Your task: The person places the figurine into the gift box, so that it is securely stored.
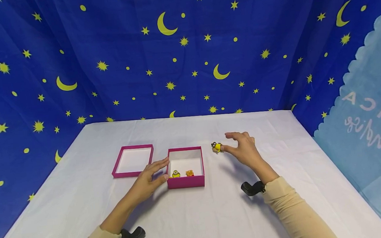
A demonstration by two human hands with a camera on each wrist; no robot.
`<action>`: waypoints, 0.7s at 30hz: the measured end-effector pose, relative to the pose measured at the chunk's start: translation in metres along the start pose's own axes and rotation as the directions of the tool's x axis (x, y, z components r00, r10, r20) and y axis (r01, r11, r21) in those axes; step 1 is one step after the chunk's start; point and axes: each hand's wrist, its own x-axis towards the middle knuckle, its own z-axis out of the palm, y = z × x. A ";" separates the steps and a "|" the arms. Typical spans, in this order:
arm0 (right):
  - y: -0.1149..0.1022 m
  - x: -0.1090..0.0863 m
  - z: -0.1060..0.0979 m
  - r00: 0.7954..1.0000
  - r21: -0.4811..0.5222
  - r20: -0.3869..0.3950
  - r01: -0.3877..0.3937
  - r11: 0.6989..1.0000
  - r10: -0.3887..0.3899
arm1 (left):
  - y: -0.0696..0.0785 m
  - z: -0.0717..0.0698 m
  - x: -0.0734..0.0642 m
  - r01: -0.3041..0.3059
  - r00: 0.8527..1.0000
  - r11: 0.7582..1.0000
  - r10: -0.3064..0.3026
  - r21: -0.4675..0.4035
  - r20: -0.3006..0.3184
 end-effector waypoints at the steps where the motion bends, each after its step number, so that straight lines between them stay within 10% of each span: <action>1: 0.003 0.000 -0.001 1.000 -0.007 -0.002 -0.010 1.000 0.010 | 0.000 0.000 0.000 0.001 1.000 1.000 -0.001 -0.001 0.000; 21: 0.047 0.005 -0.016 0.989 -0.108 -0.029 -0.149 0.983 0.147 | -0.002 0.000 0.000 -0.020 1.000 1.000 0.020 -0.005 -0.004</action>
